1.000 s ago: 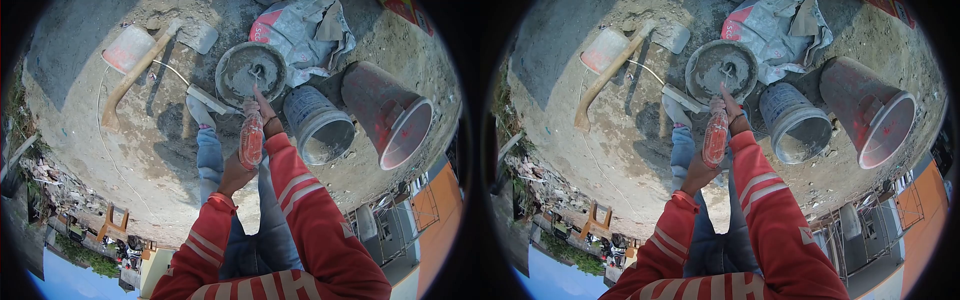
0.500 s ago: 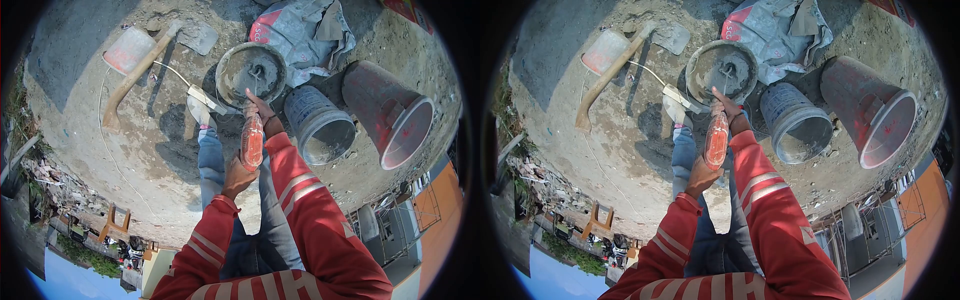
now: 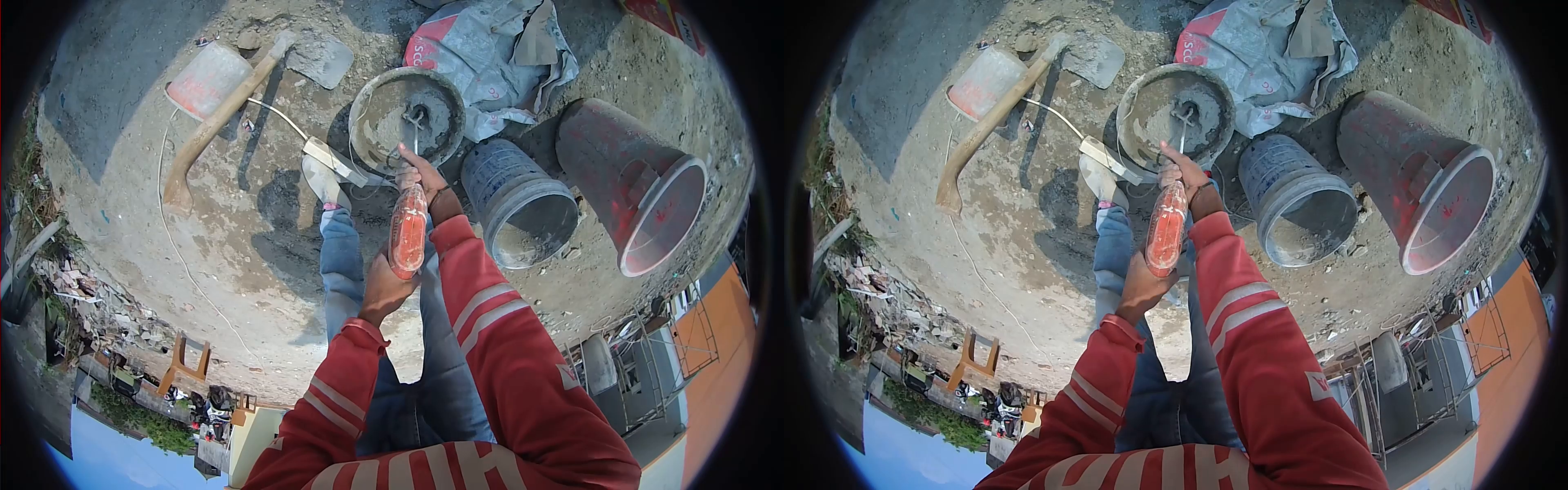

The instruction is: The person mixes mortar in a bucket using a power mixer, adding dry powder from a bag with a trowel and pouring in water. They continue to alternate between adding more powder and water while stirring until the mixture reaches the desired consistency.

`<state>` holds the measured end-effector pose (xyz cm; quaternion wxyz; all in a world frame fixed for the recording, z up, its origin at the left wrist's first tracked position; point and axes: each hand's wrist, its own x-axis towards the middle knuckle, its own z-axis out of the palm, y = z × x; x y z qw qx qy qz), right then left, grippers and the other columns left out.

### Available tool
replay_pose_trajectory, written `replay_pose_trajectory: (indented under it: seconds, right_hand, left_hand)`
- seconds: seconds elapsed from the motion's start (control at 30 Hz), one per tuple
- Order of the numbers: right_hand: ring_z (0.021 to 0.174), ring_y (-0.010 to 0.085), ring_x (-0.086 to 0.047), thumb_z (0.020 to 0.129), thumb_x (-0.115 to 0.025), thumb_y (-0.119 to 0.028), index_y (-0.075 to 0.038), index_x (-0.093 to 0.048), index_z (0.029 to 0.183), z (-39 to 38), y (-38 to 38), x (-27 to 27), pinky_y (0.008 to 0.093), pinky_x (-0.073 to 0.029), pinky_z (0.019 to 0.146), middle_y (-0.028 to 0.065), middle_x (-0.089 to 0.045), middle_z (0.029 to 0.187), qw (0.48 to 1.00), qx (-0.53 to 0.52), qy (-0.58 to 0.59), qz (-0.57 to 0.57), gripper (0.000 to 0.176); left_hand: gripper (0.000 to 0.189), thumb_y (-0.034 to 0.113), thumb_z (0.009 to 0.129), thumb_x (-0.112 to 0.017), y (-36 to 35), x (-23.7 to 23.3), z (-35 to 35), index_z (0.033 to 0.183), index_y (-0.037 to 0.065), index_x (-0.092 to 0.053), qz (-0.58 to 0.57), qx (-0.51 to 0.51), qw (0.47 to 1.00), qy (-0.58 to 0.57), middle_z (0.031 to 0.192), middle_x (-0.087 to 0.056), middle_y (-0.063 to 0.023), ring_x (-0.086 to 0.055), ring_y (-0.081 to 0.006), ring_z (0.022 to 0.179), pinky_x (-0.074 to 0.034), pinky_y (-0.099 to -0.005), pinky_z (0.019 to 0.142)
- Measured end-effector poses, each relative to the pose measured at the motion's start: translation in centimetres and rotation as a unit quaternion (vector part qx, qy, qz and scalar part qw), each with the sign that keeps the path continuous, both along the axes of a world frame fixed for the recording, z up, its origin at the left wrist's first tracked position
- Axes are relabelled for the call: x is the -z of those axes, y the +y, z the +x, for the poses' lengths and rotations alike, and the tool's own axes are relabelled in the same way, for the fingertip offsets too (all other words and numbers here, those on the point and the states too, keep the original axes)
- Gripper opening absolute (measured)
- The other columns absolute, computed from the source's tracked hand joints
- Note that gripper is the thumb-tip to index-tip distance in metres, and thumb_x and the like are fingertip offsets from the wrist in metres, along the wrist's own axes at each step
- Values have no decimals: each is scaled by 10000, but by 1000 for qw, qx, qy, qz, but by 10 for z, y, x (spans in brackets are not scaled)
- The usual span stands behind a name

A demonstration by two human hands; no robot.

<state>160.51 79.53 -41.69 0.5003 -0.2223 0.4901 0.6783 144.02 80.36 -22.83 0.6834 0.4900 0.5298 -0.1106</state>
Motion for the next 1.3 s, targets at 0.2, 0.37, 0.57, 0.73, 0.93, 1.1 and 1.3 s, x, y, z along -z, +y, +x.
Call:
replay_pose_trajectory:
  seconds: [0.2, 0.37, 0.57, 0.73, 0.93, 1.1, 1.3]
  right_hand:
    - [410, 33, -403, 935, -778, -241, -184, -496, 855, -10, 4, 6, 226, -362, 425, -75, -410, 537, 999, 6, -33, 29, 298]
    - [484, 71, -451, 968, -728, -236, -128, -487, 739, -37, 29, 1, 243, -398, 464, -49, -420, 556, 997, 70, 33, -20, 350]
    - [460, 69, -439, 984, -689, -191, -134, -481, 695, -30, 28, 12, 239, -401, 449, -45, -446, 559, 997, 51, 35, 50, 360]
    - [430, 49, -412, 1005, -621, -91, -104, -524, 822, -10, 26, 7, 228, -381, 441, -64, -415, 534, 991, 72, 97, 56, 207]
    - [424, 48, -388, 1014, -593, -82, -72, -541, 833, -7, 24, 3, 233, -351, 438, -72, -407, 529, 984, 137, 98, 60, 189]
    - [454, 71, -430, 1005, -646, -165, -91, -554, 814, 5, 11, 1, 231, -399, 467, -46, -438, 553, 965, 159, 155, 138, 224]
    - [925, 177, -661, 1016, -517, -583, -50, -644, 1195, 26, -36, -110, 338, -557, 799, 97, -670, 1065, 879, -301, -370, 11, 576]
  left_hand:
    - [362, 14, 814, -656, -25, 2, -16, 1171, -7, -604, -233, -201, 950, -44, 1008, -684, -113, -682, -213, 912, -548, -358, 838]
    - [278, 5, 853, -635, -21, -6, -20, 1130, 8, -609, -206, -383, 900, -40, 952, -653, -77, -640, -161, 823, -529, -309, 726]
    - [104, 28, 850, -660, -2, 2, -30, 952, 9, -657, -141, -190, 971, 25, 851, -649, -33, -604, -106, 745, -494, -266, 666]
    - [44, 18, 816, -665, 18, -18, 6, 855, 10, -646, -79, -73, 989, 101, 754, -655, -34, -596, -96, 632, -474, -272, 577]
    - [171, 0, 764, -685, 4, -9, 10, 925, -14, -628, -28, -164, 982, 87, 716, -636, -41, -608, -143, 603, -495, -321, 570]
    - [207, 34, 747, -683, -2, -10, 20, 933, -23, -612, 27, -52, 990, 126, 741, -648, -66, -635, -170, 646, -512, -337, 612]
    - [674, 130, 742, -716, -8, -29, 68, 1322, -95, -456, -35, -49, 996, 62, 1235, -569, -310, -620, -419, 1096, -480, -469, 961]
